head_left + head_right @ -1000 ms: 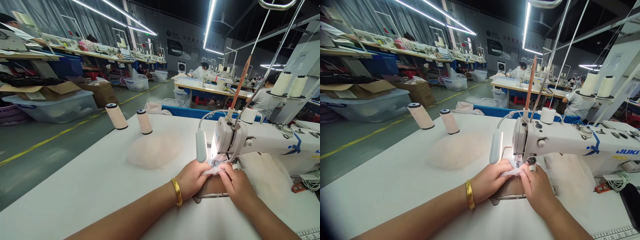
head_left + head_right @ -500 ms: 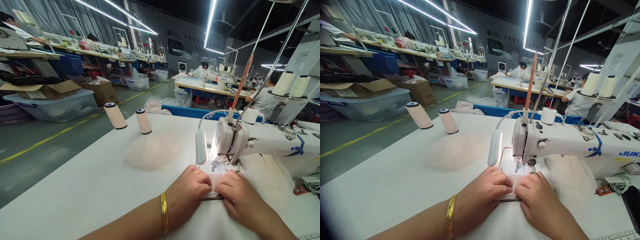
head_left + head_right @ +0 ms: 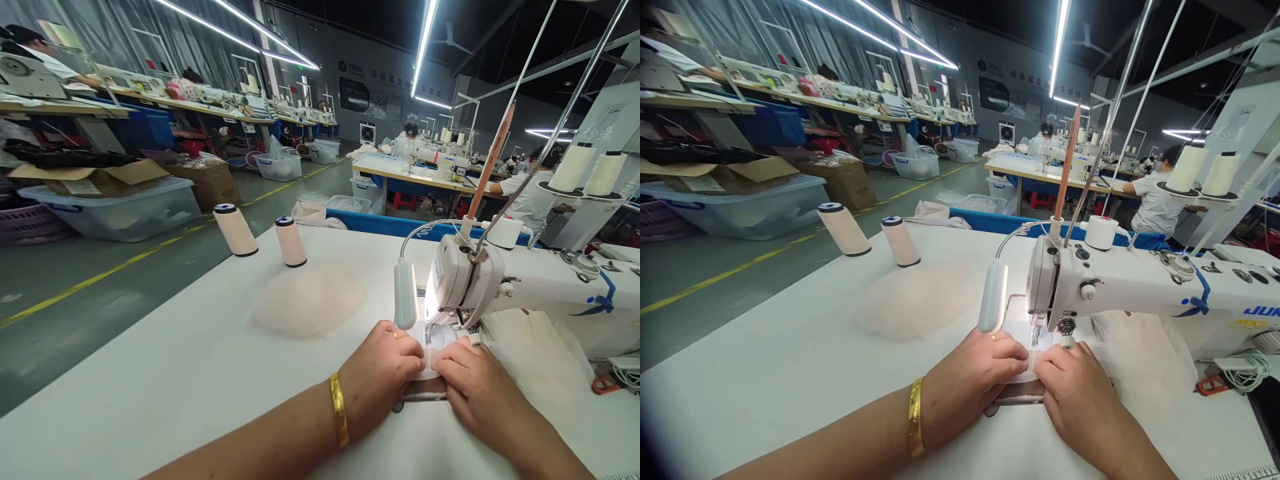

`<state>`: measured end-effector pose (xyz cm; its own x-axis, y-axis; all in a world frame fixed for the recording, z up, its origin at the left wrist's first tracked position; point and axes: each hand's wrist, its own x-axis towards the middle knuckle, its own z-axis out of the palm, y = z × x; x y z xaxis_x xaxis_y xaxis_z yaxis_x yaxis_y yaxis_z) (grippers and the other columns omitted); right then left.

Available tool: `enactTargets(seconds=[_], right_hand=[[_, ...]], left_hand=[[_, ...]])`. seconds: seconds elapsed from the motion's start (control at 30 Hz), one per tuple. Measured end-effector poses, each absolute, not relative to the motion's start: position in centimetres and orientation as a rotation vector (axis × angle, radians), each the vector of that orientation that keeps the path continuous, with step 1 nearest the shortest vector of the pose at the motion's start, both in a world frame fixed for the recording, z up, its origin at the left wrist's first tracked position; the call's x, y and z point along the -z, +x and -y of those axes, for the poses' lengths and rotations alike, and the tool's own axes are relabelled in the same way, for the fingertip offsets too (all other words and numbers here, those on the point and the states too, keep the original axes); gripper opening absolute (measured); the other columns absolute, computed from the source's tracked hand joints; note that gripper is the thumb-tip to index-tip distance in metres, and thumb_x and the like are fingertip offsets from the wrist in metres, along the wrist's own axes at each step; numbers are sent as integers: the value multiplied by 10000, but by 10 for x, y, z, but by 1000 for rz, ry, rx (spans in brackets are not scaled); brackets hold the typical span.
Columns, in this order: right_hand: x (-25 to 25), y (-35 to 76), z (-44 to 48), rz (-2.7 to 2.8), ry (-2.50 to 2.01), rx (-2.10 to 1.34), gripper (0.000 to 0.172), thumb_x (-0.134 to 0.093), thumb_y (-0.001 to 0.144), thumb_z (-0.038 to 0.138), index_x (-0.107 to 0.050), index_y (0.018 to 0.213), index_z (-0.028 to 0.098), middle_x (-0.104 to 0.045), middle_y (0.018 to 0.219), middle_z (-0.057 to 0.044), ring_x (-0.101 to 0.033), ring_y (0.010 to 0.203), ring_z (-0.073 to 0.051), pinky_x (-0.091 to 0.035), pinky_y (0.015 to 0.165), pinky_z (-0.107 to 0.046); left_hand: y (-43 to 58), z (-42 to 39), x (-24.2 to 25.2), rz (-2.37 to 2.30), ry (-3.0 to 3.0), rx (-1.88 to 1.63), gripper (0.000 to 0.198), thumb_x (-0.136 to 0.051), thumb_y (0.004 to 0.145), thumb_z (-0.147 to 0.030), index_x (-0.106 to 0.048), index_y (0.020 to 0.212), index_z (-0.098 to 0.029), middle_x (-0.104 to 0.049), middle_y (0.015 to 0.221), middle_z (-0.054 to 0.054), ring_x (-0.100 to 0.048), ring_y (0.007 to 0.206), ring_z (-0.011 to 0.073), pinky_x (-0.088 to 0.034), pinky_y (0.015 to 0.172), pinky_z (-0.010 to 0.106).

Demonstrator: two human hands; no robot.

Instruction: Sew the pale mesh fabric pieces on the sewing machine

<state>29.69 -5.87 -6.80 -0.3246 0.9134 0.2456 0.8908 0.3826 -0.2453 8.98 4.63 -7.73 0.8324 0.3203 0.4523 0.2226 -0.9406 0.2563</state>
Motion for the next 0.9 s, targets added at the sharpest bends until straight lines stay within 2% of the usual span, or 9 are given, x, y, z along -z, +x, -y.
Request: enactTargets(seconds=[0.2, 0.4, 0.6, 0.73, 0.9], right_hand=[[77, 299, 56, 2277, -1579, -15, 287, -473, 856, -49, -565, 915, 217, -622, 906, -21, -534, 793, -214, -391, 711, -348], [80, 299, 56, 2277, -1541, -17, 278, -465, 874, -39, -555, 910, 222, -626, 897, -16, -552, 816, -215, -388, 731, -339], [82, 300, 55, 2282, -1522, 16, 293, -471, 864, -39, -574, 932, 226, -643, 903, -15, -579, 829, -218, -393, 720, -332], [84, 300, 52, 2277, -1518, 62, 329, -473, 863, -38, -610, 989, 234, -661, 930, -29, -599, 838, -223, -422, 724, -335], [84, 302, 50, 2278, -1510, 116, 402, -477, 874, -21, -651, 1106, 258, -681, 970, -46, -609, 841, -231, -467, 747, -349]], left_hand=[[91, -50, 79, -395, 2883, -737, 232, -647, 786, -2, -684, 869, -216, -768, 1028, -19, -665, 912, 190, -347, 865, 379], [89, -46, 82, -304, 2944, -724, 207, -629, 743, -13, -636, 826, -202, -760, 934, -17, -647, 889, 190, -352, 911, 372], [88, -49, 87, -293, 2928, -719, 268, -632, 641, 5, -625, 815, -198, -765, 964, -32, -645, 849, 187, -351, 938, 377], [89, -51, 88, -310, 2899, -742, 244, -646, 677, 7, -635, 811, -197, -773, 969, -32, -642, 846, 189, -350, 932, 385], [91, -51, 86, -356, 2877, -783, 252, -625, 789, -5, -694, 905, -218, -784, 1012, -20, -655, 873, 194, -350, 932, 400]])
